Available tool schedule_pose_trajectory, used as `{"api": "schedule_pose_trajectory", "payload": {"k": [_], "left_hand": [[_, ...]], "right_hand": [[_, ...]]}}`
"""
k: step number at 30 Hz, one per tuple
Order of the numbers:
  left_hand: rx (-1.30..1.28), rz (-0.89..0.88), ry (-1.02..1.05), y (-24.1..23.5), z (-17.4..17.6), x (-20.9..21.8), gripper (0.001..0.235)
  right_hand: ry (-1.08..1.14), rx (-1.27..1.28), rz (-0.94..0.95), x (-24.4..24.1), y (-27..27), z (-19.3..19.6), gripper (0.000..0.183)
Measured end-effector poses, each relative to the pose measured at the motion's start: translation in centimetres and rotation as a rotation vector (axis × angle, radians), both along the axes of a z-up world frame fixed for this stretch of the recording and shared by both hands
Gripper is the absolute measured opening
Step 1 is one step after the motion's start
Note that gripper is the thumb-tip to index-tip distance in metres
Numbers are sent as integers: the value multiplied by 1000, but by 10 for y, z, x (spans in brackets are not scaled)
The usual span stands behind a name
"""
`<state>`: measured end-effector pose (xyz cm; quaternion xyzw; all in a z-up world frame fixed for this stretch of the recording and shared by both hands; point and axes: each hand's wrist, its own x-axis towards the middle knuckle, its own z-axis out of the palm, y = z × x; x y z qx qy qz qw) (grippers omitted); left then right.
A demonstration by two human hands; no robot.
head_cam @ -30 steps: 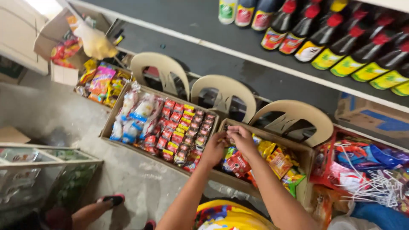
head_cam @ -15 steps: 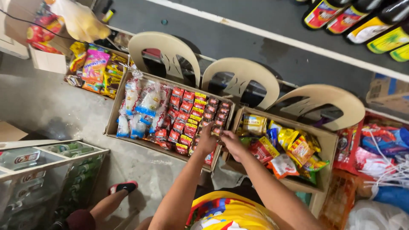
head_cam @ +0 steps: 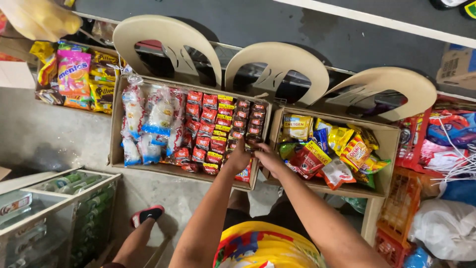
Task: The person organizes snack packets on a store shelf. They pick up packets of curry-flavored snacks and Mama Sita's snacks from a box on the floor and place them on a shelf. They also use white plastic hooks to hang small packets of chocolate spread on the shelf.
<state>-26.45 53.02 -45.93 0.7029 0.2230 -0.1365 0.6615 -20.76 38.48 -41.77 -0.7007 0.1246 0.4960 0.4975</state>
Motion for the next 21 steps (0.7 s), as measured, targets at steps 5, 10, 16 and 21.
{"api": "schedule_pose_trajectory", "payload": {"k": [5, 10, 16, 21], "left_hand": [[-79, 5, 33, 0, -18, 6, 70], [-96, 29, 113, 1, 18, 7, 67], [32, 26, 46, -8, -12, 0, 68], [-50, 86, 76, -10, -2, 6, 60]], "right_hand": [[-29, -54, -9, -3, 4, 10, 46], [-163, -42, 30, -10, 2, 9, 44], [-734, -36, 309, -14, -3, -11, 51], [-268, -31, 51, -7, 9, 18, 60]]}}
